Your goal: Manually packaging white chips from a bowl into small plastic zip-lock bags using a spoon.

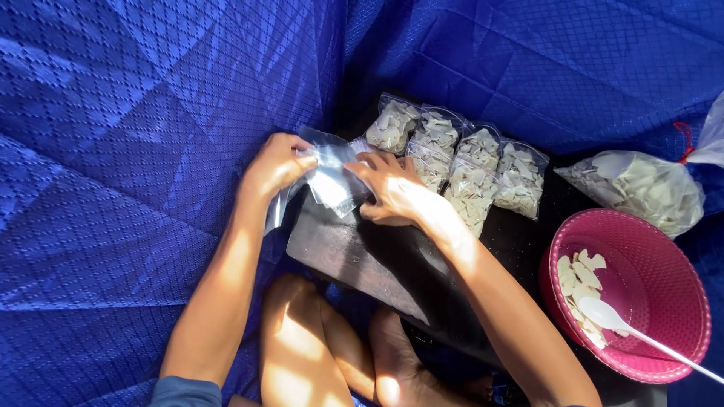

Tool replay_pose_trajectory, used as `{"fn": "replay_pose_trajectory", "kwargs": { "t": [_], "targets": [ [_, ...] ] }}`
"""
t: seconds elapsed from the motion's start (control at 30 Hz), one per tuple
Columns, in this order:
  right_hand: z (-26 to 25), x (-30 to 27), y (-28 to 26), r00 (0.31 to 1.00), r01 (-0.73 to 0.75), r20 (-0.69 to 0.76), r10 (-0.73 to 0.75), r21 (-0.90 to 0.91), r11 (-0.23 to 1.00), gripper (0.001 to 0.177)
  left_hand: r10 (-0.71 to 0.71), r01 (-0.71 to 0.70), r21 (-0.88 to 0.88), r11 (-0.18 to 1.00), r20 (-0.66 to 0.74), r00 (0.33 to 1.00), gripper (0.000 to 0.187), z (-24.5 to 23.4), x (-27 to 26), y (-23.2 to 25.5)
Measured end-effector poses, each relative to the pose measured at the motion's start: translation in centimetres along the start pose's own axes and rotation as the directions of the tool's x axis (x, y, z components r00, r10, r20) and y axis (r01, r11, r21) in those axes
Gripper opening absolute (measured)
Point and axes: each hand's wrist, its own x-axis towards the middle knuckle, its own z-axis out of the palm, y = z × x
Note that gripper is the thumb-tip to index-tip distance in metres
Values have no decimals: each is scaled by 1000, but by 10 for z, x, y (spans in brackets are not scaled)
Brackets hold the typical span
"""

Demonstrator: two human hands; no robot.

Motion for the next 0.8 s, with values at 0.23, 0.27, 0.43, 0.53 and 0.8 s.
{"fn": "replay_pose_trajectory", "kwargs": {
  "t": [0.23, 0.27, 0.43, 0.53, 0.8],
  "targets": [
    [38, 11, -10, 904, -18, -410, -120, -317, 948, 43, 27, -26, -127, 992, 5, 1000, 50, -4, -8, 15],
    [43, 13, -12, 845, -39, -504, -179, -392, 919, 35, 40, -39, -86, 995, 2, 999, 55, -10, -12, 20],
    [59, 21, -30, 786, -60, -563, -256, -482, 874, 21, 119, -119, -42, 992, 5, 993, 44, -15, -16, 24],
    [68, 20, -39, 817, -91, -536, -213, -485, 870, 25, 151, -151, -3, 989, -16, 988, 49, -16, -25, 25],
    [46, 13, -55, 968, -134, -248, 38, -384, 913, 52, 52, -54, -27, 998, -69, 996, 28, 5, 1, -14]
  ]
}}
